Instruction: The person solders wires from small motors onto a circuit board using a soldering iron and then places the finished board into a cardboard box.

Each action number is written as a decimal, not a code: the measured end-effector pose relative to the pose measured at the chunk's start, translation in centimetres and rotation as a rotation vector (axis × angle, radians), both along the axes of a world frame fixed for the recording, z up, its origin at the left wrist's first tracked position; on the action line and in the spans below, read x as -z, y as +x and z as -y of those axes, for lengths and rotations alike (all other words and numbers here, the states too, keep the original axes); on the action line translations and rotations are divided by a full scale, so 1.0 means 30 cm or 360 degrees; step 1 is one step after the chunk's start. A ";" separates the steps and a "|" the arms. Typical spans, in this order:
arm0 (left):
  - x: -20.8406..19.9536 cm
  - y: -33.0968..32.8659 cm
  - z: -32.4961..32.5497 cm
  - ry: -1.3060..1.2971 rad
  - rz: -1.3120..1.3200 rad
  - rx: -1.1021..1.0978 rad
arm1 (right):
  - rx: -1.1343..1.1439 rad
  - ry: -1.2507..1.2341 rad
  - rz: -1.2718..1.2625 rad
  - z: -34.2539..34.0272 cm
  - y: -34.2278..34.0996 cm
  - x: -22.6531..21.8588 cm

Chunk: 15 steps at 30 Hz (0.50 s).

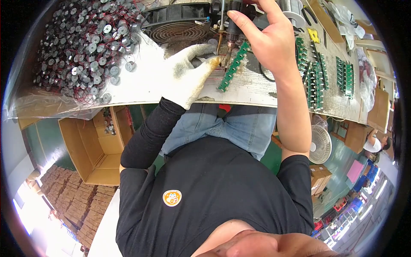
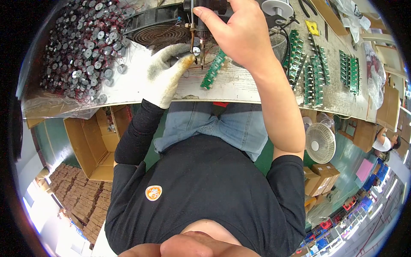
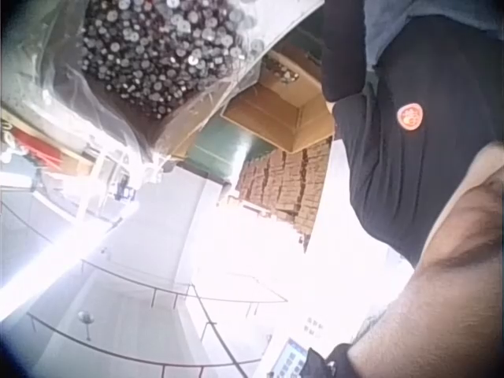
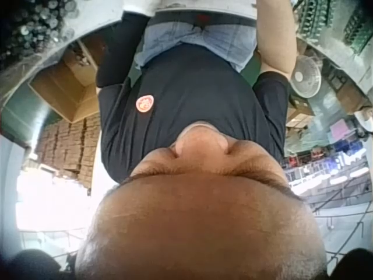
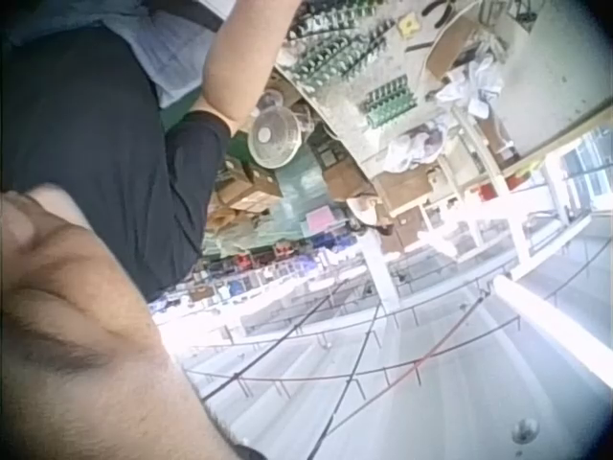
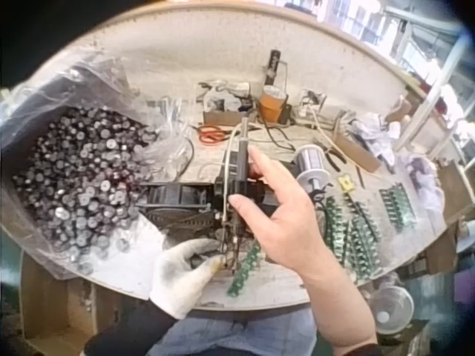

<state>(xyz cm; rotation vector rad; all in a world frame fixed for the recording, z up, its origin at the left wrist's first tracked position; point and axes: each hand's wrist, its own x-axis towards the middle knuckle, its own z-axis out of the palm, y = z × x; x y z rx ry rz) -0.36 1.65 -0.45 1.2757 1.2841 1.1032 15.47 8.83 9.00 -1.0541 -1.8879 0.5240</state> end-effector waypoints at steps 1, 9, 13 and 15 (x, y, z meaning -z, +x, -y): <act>0.003 0.003 0.002 0.0023 0.0073 -0.0049 | -0.0004 0.0051 0.0021 0.000 0.000 0.003; -0.063 0.001 0.028 -0.0040 0.0185 -0.0407 | -0.0016 0.0074 0.0018 -0.001 0.003 0.001; -0.027 -0.041 0.087 -0.0051 0.0487 -0.0600 | 0.0047 -0.0031 0.0009 0.006 0.020 0.016; -0.025 -0.057 0.124 -0.0026 0.0483 -0.0751 | 0.0139 0.0032 0.0025 0.023 0.043 0.047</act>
